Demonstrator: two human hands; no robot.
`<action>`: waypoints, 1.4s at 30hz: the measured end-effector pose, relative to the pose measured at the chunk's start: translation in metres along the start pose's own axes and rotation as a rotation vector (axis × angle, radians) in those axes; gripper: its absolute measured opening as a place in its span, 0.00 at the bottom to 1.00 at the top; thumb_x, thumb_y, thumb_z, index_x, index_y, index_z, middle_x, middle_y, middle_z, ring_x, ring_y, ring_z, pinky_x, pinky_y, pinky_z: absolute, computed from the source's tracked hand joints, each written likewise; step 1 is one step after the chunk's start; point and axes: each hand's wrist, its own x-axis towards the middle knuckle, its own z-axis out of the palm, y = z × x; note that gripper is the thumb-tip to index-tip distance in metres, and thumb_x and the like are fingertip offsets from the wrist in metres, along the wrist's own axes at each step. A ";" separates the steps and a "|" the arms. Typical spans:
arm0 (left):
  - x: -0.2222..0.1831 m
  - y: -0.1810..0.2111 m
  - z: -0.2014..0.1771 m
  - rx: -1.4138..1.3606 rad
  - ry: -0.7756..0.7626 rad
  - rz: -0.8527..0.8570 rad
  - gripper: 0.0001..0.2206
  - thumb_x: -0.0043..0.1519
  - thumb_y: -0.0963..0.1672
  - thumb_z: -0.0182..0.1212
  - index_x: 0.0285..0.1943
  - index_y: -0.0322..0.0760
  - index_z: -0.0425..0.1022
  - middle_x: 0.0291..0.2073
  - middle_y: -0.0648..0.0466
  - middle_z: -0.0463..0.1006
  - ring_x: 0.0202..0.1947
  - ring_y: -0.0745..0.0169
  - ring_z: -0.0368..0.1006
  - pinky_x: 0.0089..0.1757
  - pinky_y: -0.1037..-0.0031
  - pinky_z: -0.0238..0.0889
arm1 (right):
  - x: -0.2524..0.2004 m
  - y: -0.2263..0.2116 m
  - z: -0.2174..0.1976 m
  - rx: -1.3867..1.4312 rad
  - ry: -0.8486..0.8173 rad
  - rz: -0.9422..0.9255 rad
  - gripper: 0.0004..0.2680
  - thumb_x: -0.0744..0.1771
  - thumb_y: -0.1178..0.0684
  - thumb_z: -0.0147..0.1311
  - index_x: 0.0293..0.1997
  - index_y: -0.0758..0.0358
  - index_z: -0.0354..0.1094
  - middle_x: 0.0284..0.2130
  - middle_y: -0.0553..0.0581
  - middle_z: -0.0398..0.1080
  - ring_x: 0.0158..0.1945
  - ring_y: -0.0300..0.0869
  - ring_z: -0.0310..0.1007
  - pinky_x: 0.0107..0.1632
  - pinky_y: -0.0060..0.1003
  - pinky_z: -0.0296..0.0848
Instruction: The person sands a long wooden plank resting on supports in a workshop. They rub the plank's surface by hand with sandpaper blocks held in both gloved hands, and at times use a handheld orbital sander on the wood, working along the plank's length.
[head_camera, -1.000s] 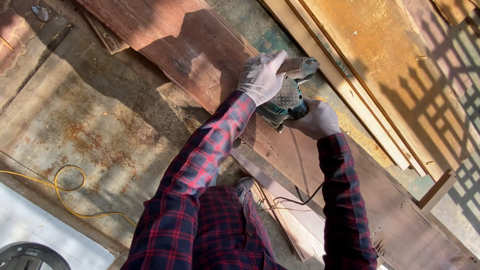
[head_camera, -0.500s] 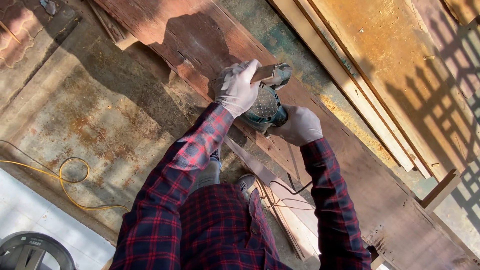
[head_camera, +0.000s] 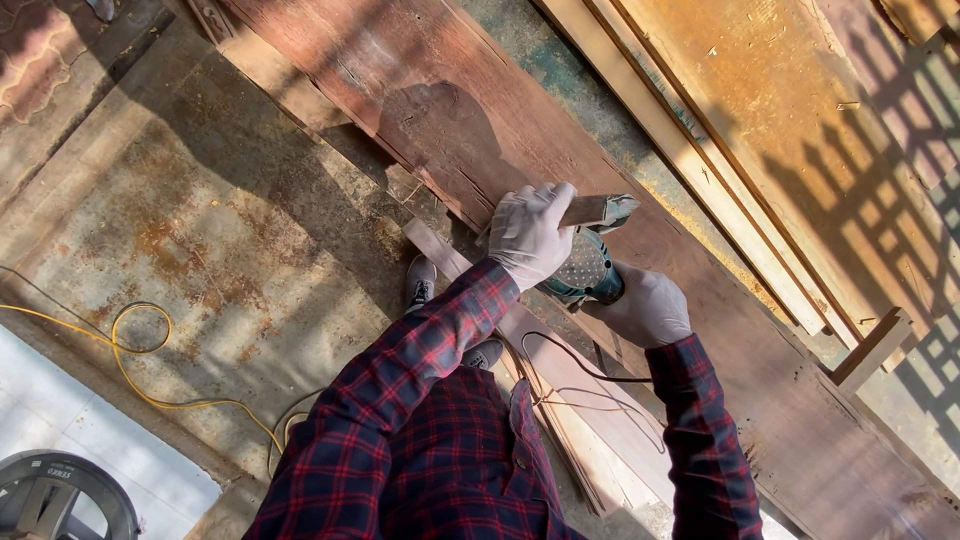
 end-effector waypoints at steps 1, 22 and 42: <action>-0.004 0.010 0.009 -0.015 0.002 0.026 0.11 0.58 0.43 0.64 0.45 0.40 0.68 0.30 0.50 0.77 0.34 0.48 0.74 0.40 0.53 0.62 | -0.009 0.012 0.002 0.014 0.019 0.012 0.21 0.56 0.39 0.70 0.51 0.50 0.77 0.34 0.59 0.80 0.37 0.52 0.81 0.42 0.48 0.77; -0.080 0.098 0.156 -0.793 0.078 -0.368 0.14 0.72 0.49 0.51 0.57 0.39 0.76 0.40 0.47 0.83 0.41 0.51 0.79 0.42 0.64 0.69 | -0.230 0.231 0.042 0.381 0.441 0.635 0.20 0.57 0.43 0.70 0.49 0.63 0.77 0.34 0.61 0.80 0.38 0.48 0.81 0.45 0.44 0.75; -0.129 0.109 0.106 -1.531 -0.857 -1.066 0.22 0.61 0.49 0.62 0.63 0.38 0.71 0.53 0.51 0.77 0.53 0.57 0.75 0.51 0.63 0.71 | -0.185 0.070 0.077 0.314 0.814 0.002 0.26 0.58 0.50 0.72 0.63 0.58 0.69 0.62 0.62 0.67 0.67 0.57 0.65 0.67 0.49 0.65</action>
